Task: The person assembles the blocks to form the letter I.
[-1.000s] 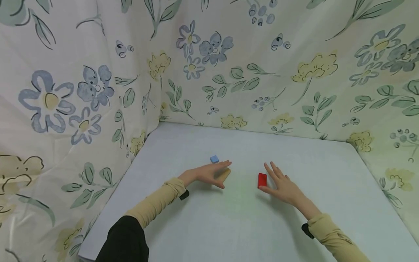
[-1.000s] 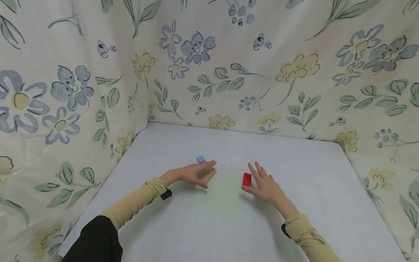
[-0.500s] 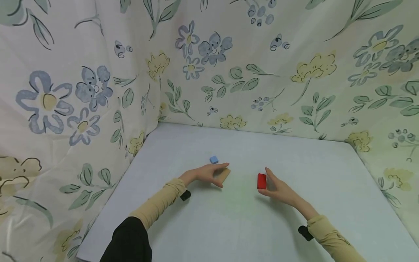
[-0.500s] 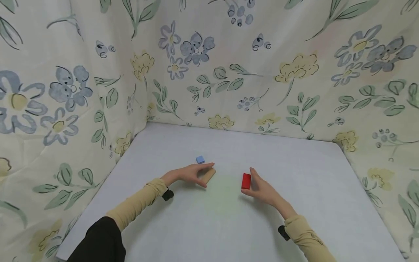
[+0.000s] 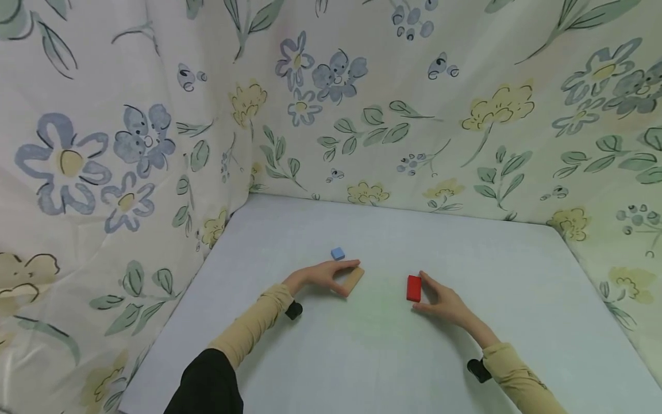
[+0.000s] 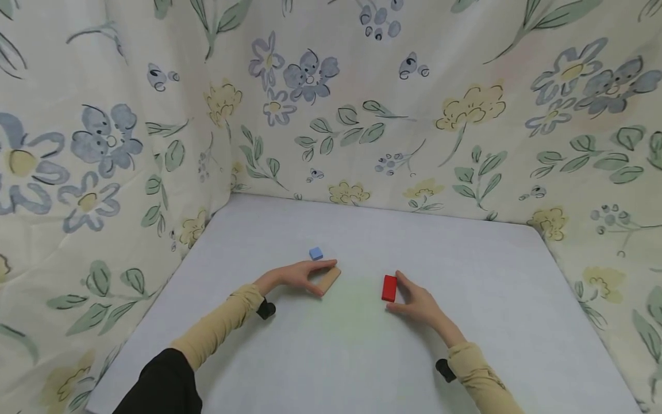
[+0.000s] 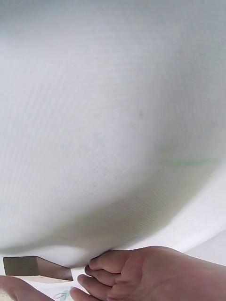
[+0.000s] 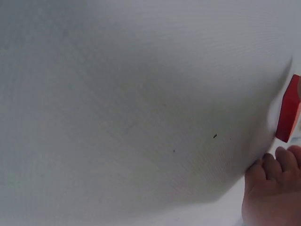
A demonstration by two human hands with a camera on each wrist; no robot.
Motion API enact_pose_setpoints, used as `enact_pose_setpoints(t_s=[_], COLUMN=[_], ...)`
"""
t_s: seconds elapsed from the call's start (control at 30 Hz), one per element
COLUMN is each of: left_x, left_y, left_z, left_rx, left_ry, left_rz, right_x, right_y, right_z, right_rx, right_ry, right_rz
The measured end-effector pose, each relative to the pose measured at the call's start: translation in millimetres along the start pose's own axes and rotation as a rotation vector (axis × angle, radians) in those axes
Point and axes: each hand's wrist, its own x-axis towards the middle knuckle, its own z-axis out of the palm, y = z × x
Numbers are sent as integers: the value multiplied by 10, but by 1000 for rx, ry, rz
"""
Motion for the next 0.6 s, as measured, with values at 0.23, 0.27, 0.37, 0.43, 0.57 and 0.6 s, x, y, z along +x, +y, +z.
enact_pose_setpoints(t_s=[0.23,0.27,0.37,0.43,0.57,0.6], left_x=[3,8,18,20,21,21], left_y=[-33,-38,-55,-66,-90,-94], left_z=[-21,-26,-38,-44,-54,-55], left_rx=[-2,5,15,9,-3,-7], left_ry=[-39,-44,-53,-56,-60,-57], left_rz=[28,28,30,33,35,35], right_x=[-2,-1,5,6,14,16], right_y=[-5,-3,2,3,10,12], right_z=[11,12,13,15,23,25], right_rx=[-22,-30,-34,-37,-33,-37], right_ry=[44,48,59,60,62,63], right_rz=[-7,-8,-6,-3,12,11])
